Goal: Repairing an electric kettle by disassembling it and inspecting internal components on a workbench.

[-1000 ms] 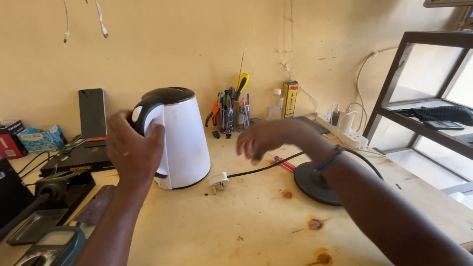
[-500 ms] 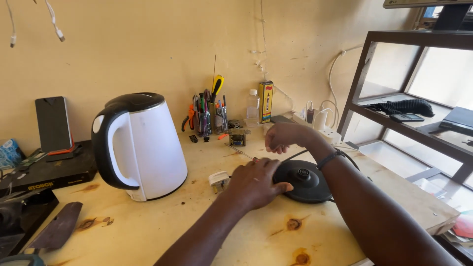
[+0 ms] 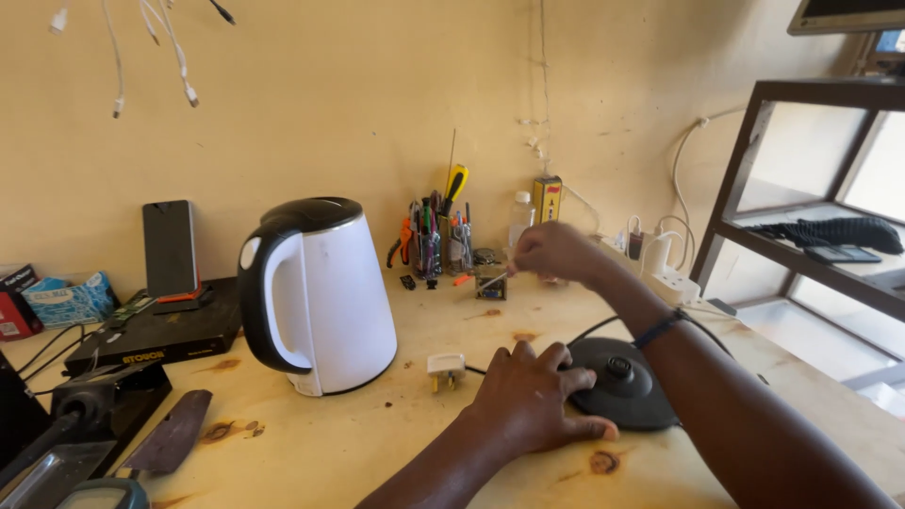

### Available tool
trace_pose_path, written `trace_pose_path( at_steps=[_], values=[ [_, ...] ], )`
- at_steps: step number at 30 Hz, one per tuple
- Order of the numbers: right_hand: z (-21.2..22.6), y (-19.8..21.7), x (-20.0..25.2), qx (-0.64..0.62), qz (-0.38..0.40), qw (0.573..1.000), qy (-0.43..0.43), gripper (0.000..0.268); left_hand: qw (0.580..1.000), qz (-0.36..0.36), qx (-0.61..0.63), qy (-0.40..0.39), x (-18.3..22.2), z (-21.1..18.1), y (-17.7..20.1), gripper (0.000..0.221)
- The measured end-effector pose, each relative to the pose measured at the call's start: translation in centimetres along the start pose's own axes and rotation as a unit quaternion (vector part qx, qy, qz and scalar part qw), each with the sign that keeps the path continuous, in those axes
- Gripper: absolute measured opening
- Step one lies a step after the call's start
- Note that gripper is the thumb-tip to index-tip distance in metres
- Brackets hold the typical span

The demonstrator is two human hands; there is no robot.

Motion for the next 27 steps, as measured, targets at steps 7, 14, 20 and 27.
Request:
trace_pose_path(
  at_steps=[7, 14, 20, 27],
  values=[
    [-0.4, 6.4, 0.1, -0.284, -0.178, 0.932, 0.139, 0.011, 0.997, -0.050, -0.036, 0.035, 5.3, 7.1, -0.5, 0.089],
    [8.3, 8.9, -3.2, -0.203, -0.268, 0.925, 0.175, 0.043, 0.958, -0.277, -0.067, 0.017, 6.5, 12.1, -0.6, 0.054],
    [15.1, 12.1, -10.3, -0.036, -0.314, 0.888, 0.335, 0.032, 0.965, -0.261, 0.001, 0.003, 5.9, 12.8, -1.3, 0.053],
    [15.5, 12.9, -19.6, -0.057, -0.326, 0.909, 0.252, 0.027, 0.978, -0.202, 0.043, 0.009, 5.8, 13.3, -0.8, 0.057]
  ],
)
Point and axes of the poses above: each hand's wrist, its own x-axis away from the middle knuckle, its own y-axis out of the back of the hand, z = x × y, the point moved 6 cm from there along -x, towards the middle knuckle, and after that the axes turned 15 degrees about z, right-handed, at the moved point
